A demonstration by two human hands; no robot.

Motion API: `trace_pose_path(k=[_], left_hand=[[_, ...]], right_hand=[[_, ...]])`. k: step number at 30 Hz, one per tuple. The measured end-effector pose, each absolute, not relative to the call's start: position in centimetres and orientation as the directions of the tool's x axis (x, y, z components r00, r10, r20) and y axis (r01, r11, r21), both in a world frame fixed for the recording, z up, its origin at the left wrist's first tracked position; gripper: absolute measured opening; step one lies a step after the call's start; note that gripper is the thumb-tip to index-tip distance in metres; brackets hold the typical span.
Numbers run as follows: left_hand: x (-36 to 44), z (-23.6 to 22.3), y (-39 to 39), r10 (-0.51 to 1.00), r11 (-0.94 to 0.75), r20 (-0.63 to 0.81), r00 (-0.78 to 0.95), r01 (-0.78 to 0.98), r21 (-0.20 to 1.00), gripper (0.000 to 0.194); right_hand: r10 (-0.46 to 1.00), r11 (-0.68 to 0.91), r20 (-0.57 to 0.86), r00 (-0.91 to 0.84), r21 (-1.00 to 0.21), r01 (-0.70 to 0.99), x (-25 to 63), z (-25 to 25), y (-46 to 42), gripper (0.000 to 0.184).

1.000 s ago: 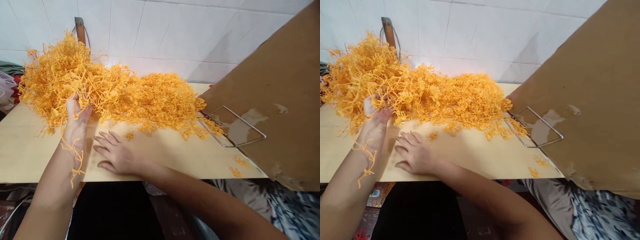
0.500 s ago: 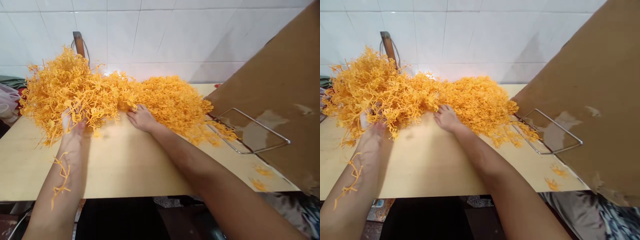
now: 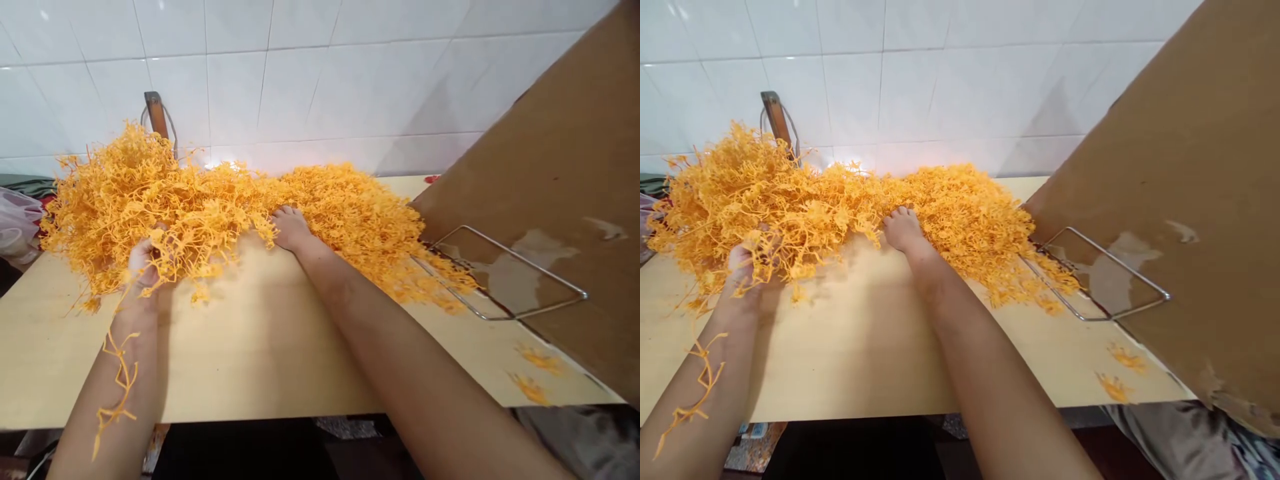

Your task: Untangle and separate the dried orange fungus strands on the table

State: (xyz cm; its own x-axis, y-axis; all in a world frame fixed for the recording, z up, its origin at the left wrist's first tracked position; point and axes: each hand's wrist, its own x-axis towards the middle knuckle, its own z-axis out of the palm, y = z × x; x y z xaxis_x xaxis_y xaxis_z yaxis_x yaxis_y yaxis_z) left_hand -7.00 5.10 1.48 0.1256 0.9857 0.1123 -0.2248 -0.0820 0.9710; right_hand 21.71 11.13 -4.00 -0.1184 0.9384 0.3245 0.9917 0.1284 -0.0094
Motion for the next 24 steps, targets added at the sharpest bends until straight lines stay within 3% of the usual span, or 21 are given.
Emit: trace_pose_path(k=[3,7,10,16,18,21,24], left_hand=[[-6.7,1.3,4.6,0.982,0.043,0.009,0.19,-0.266,0.963,0.016],[-6.3,0.4,4.9,0.91,0.173,-0.166,0.381,0.016,0.985,0.033],[-6.2,0.0,5.3,0.85,0.18,-0.212,0.483,0.114,0.977,0.042],[-5.7,0.2,5.0,0.776,0.155,-0.183,0.604,0.098,0.983,0.041],[-5.6,0.2,4.8,0.745,0.163,-0.166,0.646,0.066,0.984,0.039],[-5.4,0.0,4.6,0.757,0.156,-0.149,0.636,0.045,0.987,0.036],[-4.8,0.1,4.4,0.789,0.062,-0.12,0.603,0.117,0.991,0.034]], right_hand=[[0.941,0.045,0.339,-0.007,-0.103,0.994,21.2,-3.9,12.2,0.025],[0.921,0.023,0.383,0.064,-0.218,0.976,21.4,-3.6,12.5,0.027],[0.901,0.02,0.422,0.101,-0.275,0.961,22.1,-3.1,11.1,0.032],[0.731,0.247,0.646,0.22,-0.551,0.797,22.0,-1.0,4.6,0.029],[0.752,0.283,0.609,0.252,-0.643,0.711,21.3,-0.4,2.3,0.025],[0.861,0.24,0.453,0.231,-0.762,0.601,20.1,-0.7,0.2,0.035],[0.913,0.212,0.388,0.127,-0.715,0.666,19.3,-2.0,-0.4,0.037]])
